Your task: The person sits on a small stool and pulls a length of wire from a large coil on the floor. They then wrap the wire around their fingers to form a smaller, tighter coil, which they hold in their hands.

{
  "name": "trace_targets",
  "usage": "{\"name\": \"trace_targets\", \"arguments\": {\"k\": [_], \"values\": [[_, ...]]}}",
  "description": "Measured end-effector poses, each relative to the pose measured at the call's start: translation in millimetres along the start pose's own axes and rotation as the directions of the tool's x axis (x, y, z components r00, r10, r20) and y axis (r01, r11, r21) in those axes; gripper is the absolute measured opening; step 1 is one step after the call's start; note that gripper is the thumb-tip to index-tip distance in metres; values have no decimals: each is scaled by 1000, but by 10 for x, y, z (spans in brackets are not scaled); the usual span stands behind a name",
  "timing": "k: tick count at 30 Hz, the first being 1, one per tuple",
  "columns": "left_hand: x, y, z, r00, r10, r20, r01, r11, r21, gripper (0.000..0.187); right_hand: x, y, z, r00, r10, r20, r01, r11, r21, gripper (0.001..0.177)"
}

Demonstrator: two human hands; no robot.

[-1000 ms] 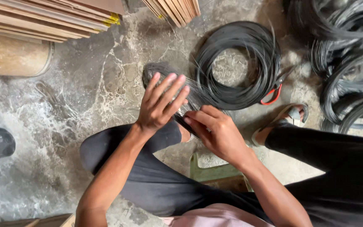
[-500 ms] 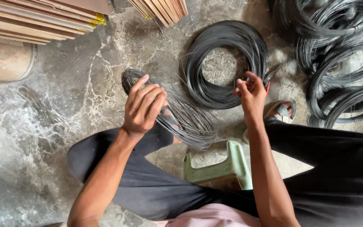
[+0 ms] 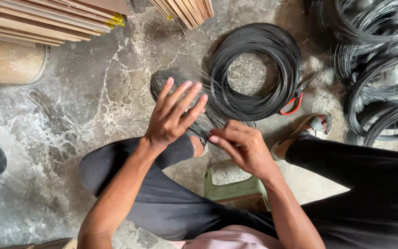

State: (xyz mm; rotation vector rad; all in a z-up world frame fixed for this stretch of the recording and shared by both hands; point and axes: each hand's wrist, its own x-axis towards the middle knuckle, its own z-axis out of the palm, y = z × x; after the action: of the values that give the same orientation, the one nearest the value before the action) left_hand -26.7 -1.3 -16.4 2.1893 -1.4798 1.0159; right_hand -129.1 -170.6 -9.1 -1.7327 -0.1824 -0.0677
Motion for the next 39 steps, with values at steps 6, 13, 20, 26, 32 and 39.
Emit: {"name": "trace_targets", "arguments": {"k": [6,13,20,26,32,39], "values": [[41,-5,-75,1000,-23,-20,21,992,-127,11,60,615,-438,933,-51,-355,-86,929,-360,79],[37,38,-78,1000,0,-17,-1,997,-79,5,70,1076,-249,932,310,188,-337,932,135,35],[17,85,-156,988,2,156,12,996,-88,23,80,277,-106,857,171,486,-346,890,296,90],[154,77,-515,870,15,493,57,990,-130,24,-10,50,259,893,302,332,-291,953,-85,50],[122,-63,-825,601,39,799,190,963,-190,63,-62,-148,758,997,77,-22,-79,924,-375,29],[254,-56,-1098,935,-12,355,79,981,-177,25,-8,-774,314,966,17,257,-10,1000,-27,50]]}}
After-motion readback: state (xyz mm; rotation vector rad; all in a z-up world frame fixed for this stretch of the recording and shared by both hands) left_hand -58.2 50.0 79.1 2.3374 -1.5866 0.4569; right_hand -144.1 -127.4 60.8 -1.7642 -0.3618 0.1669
